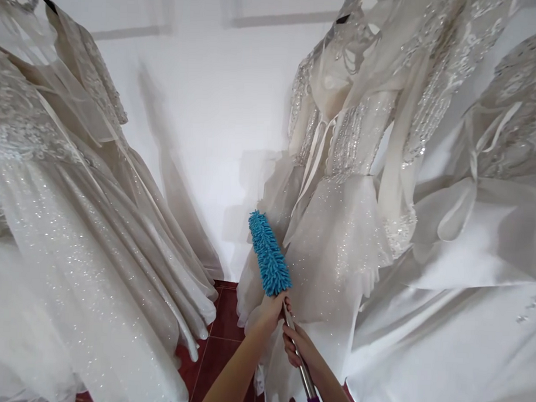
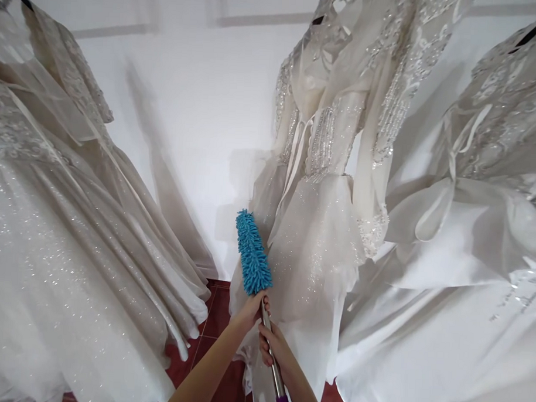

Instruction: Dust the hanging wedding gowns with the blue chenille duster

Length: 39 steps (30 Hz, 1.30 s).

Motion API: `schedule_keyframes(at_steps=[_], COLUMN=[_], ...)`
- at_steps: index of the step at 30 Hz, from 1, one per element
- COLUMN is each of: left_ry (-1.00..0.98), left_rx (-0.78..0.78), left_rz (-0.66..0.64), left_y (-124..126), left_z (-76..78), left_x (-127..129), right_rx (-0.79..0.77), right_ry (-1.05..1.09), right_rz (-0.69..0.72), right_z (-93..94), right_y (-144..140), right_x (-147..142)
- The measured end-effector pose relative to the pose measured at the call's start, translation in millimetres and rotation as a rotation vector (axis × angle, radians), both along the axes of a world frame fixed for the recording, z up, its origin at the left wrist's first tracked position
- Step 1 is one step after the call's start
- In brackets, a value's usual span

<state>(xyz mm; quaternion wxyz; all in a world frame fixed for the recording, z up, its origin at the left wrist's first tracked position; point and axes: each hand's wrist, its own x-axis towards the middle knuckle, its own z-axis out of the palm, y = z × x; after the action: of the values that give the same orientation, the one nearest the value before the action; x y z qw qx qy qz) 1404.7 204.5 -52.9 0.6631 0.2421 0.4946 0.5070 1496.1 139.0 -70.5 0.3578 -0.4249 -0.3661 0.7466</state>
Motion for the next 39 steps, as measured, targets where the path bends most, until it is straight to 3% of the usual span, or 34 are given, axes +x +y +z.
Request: schedule_keyframes(at_steps=[11, 14, 17, 24, 28, 32, 39], left_ry=[-0.044, -0.039, -0.024, -0.053, -0.034, -0.046, -0.022], left_rx=[-0.170, -0.173, -0.137, 0.119, 0.145, 0.113, -0.043], left_rz=[-0.030, -0.007, -0.036, -0.111, -0.163, -0.143, -0.123], left_y=[-17.5, -20.8, -21.0, -14.1, -7.6, -2.7, -5.7], left_z=[-21.4, -19.4, -3.4, 60.0, 77.8, 65.0, 11.9], left_x=[-17.8, -22.0, -26.3, -27.2, -24.1, -22.8, -27.1], right_rx=[-0.041, -0.031, 0.000, 0.127, 0.142, 0.105, 0.046], right_ry=[0.000, 0.009, 0.007, 0.021, 0.034, 0.033, 0.033], right_rz=[-0.013, -0.015, -0.021, -0.063, -0.123, -0.141, -0.085], right_z=[-15.2, -12.1, -0.3, 34.5, 43.7, 36.6, -4.8], right_y=[-24.5, -27.8, -27.9, -17.6, -11.1, -8.7, -15.0], right_x=[-16.8, -22.5, -26.9, -29.0, -29.0, -29.4, -34.2])
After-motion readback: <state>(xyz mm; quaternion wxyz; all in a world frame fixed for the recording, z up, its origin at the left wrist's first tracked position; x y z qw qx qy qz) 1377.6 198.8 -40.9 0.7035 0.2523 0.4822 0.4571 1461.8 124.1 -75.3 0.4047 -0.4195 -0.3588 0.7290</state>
